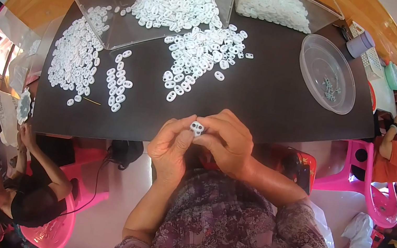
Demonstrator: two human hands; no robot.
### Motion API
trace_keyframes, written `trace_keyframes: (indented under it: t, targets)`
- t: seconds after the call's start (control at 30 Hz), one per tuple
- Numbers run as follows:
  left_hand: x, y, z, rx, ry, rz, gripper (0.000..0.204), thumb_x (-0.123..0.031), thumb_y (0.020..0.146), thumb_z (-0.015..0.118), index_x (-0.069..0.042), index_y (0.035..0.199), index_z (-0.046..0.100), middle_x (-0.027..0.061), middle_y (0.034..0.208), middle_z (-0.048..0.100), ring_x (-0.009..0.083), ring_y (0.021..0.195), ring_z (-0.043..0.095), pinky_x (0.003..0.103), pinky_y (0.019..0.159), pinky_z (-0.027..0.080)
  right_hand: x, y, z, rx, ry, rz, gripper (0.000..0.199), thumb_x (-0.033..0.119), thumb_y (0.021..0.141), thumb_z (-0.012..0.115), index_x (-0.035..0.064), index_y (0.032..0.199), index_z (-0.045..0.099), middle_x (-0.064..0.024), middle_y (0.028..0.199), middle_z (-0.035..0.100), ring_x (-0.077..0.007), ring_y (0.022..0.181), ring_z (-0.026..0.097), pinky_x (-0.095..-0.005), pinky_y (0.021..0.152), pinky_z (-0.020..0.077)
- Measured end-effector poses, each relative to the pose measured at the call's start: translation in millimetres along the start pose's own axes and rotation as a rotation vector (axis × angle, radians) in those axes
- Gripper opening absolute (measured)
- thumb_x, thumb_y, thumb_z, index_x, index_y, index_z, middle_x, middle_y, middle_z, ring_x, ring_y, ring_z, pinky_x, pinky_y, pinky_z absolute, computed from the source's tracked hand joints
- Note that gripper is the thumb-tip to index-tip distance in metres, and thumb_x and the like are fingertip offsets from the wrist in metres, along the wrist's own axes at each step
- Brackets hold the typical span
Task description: Manually inserting small metal pins into white plastic pieces at a workbench.
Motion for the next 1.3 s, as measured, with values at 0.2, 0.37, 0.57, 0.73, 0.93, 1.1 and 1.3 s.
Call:
trace_keyframes:
  t: [0.2,0.37,0.57,0.73,0.93,1.1,1.3]
  targets:
    - [3,-3,4,-0.055,-0.064,0.051,0.022,-0.015,0.087,0.066,0.004,0.099,0.064,0.0005,0.085,0.055,0.0080,0.077,0.048,0.021,0.071,0.039,-1,-4,3,-0.001,0.022,-0.029,0.030,-0.003,0.068,0.071,-0.0043,0.097,0.063,-0.0109,0.081,0.064,-0.0207,0.066,0.056,-0.0294,0.057,0.0443]
    - [6,-6,6,-0.122,-0.073,0.045,0.022,-0.014,0.088,0.064,0.003,0.100,0.062,0.0014,0.087,0.057,0.0081,0.079,0.051,0.021,0.074,0.041,-1,-3,4,0.002,0.011,-0.046,0.029,-0.004,0.069,0.070,-0.0040,0.098,0.063,-0.0110,0.081,0.064,-0.0221,0.067,0.056,-0.0302,0.058,0.0452]
    - [0,-8,6,-0.136,-0.097,0.035,0.021,-0.013,0.089,0.062,0.003,0.103,0.061,0.0031,0.091,0.059,0.0084,0.083,0.054,0.023,0.078,0.044,5,-2,6,-0.016,-0.020,-0.069,0.028,0.003,0.070,0.071,-0.0007,0.097,0.061,-0.0087,0.084,0.062,-0.0215,0.067,0.054,-0.0307,0.058,0.0446]
    - [2,-11,7,-0.125,-0.069,0.061,0.019,-0.011,0.090,0.061,0.003,0.102,0.060,0.0032,0.092,0.058,0.0084,0.083,0.053,0.023,0.078,0.044,2,-5,5,-0.014,-0.016,-0.106,0.031,0.001,0.072,0.070,-0.0036,0.101,0.060,-0.0117,0.086,0.063,-0.0243,0.068,0.056,-0.0327,0.061,0.0456]
    - [3,-13,11,-0.111,-0.084,0.097,0.016,-0.010,0.091,0.059,0.002,0.101,0.060,0.0024,0.092,0.055,0.0081,0.082,0.050,0.022,0.077,0.042,3,-6,5,-0.039,-0.048,-0.193,0.027,0.001,0.074,0.068,-0.0033,0.099,0.060,-0.0132,0.086,0.062,-0.0254,0.066,0.056,-0.0325,0.057,0.0457]
    - [2,-12,15,-0.114,-0.018,0.166,0.015,-0.013,0.093,0.058,0.001,0.098,0.059,0.0023,0.093,0.055,0.0087,0.086,0.048,0.024,0.081,0.040,0,-8,6,-0.037,-0.054,-0.213,0.024,0.001,0.076,0.066,-0.0035,0.099,0.059,-0.0137,0.086,0.062,-0.0256,0.065,0.056,-0.0322,0.056,0.0458]
    - [9,-13,17,-0.165,-0.048,0.131,0.017,-0.016,0.094,0.055,0.000,0.098,0.057,0.0019,0.090,0.053,0.0086,0.086,0.048,0.025,0.080,0.041,-1,-8,9,-0.058,-0.086,-0.241,0.023,0.001,0.077,0.065,-0.0037,0.099,0.059,-0.0140,0.086,0.062,-0.0257,0.066,0.056,-0.0323,0.057,0.0460]
Point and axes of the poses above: each hand's wrist, its own y-axis towards the middle knuckle, its own z-axis out of the palm, x = y × z, the point moved 3 cm from there along y, towards the middle knuckle
